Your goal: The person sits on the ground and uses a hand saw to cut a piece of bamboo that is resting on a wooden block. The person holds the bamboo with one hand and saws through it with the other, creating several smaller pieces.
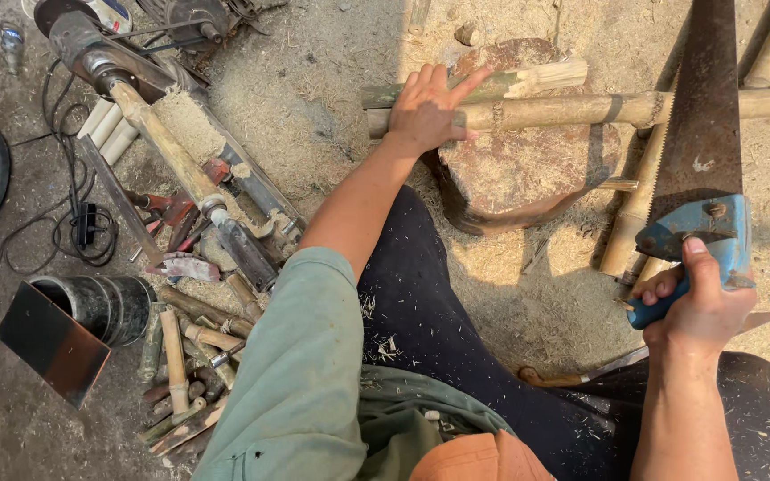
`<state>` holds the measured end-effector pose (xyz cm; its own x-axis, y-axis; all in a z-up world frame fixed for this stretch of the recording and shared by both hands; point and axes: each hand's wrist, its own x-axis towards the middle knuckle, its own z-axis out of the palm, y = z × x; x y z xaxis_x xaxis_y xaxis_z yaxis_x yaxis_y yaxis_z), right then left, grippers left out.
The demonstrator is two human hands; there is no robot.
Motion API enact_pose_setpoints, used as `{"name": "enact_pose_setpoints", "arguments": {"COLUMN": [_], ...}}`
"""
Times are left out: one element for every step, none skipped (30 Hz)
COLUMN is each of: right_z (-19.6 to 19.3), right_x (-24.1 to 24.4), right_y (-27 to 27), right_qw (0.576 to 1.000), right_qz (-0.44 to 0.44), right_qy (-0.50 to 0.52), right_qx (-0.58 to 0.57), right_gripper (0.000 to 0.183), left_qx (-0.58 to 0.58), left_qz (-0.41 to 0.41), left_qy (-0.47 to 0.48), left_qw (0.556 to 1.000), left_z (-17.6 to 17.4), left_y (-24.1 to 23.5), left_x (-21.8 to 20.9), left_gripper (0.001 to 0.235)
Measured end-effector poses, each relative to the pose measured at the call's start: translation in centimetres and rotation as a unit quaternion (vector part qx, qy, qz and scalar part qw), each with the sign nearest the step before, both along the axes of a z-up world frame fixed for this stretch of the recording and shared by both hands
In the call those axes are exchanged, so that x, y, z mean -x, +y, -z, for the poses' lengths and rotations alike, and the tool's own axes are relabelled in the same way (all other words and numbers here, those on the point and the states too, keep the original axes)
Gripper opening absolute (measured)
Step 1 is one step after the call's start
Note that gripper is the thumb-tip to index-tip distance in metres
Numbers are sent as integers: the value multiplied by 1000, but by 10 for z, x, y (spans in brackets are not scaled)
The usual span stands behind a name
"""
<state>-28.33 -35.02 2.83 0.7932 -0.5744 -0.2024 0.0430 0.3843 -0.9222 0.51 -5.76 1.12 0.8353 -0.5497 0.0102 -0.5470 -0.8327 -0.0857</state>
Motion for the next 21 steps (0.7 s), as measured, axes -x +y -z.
{"name": "enact_pose_setpoints", "arguments": {"right_z": [1,2,2,1,1,1,0,0,1,2,5,7,8,9,9,8,7,6,5,4,2], "right_x": [-1,-3,-4,-5,-5,-5,-6,-8,-6,-9,-10,-9,-8,-6,-10,-13,-11,-11,-10,-11,-9], "right_y": [3,4,6,7,8,9,9,9,9,8,9,10,11,13,13,11,10,9,9,10,11], "right_qw": [1000,1000,1000,1000,1000,1000,999,998,997,995,991,986,984,983,982,982,981,980,981,981,981], "right_qz": [-7,-15,-18,-20,-19,-18,-24,-30,-34,-40,-50,-60,-62,-65,-64,-65,-67,-68,-68,-68,-63], "right_qy": [-6,-11,-20,-11,-2,7,16,26,38,62,92,121,129,136,135,133,135,136,134,132,133], "right_qx": [1,1,0,6,11,17,31,44,57,72,85,97,103,109,115,120,123,126,126,126,127], "right_gripper": [13,13,13,13,13,14,14,14,15,15,16,17,17,18,19,19,19,19,19,20,20], "left_qx": [-4,3,7,12,5,-1,-7,-32,-57,-82,-84,-87,-89,-80,-70,-60,-56,-53,-49,-24,5], "left_qz": [10,4,2,0,-2,-4,-3,-7,-9,-11,-13,-15,-22,-15,-8,0,6,12,21,34,52], "left_qy": [-25,-34,-46,-57,-48,-39,-31,-28,-22,-16,-33,-50,-73,-93,-121,-150,-151,-152,-152,-172,-189], "left_qw": [1000,999,999,998,999,999,1000,999,998,996,996,995,993,992,990,987,987,987,987,984,981], "left_z": [2,5,5,5,4,2,0,-2,-4,-3,3,9,13,20,22,22,23,24,25,25,26], "left_y": [0,-3,-9,-11,-12,-13,-16,-18,-21,-24,-26,-27,-26,-24,-25,-26,-24,-22,-22,-18,-16], "left_x": [0,1,-1,-1,-2,-3,-5,-10,-15,-20,-21,-24,-26,-22,-25,-29,-30,-31,-30,-30,-28], "left_gripper": [111,110,110,110,109,108,108,99,91,83,76,69,63,62,62,61,61,61,61,60,59]}}
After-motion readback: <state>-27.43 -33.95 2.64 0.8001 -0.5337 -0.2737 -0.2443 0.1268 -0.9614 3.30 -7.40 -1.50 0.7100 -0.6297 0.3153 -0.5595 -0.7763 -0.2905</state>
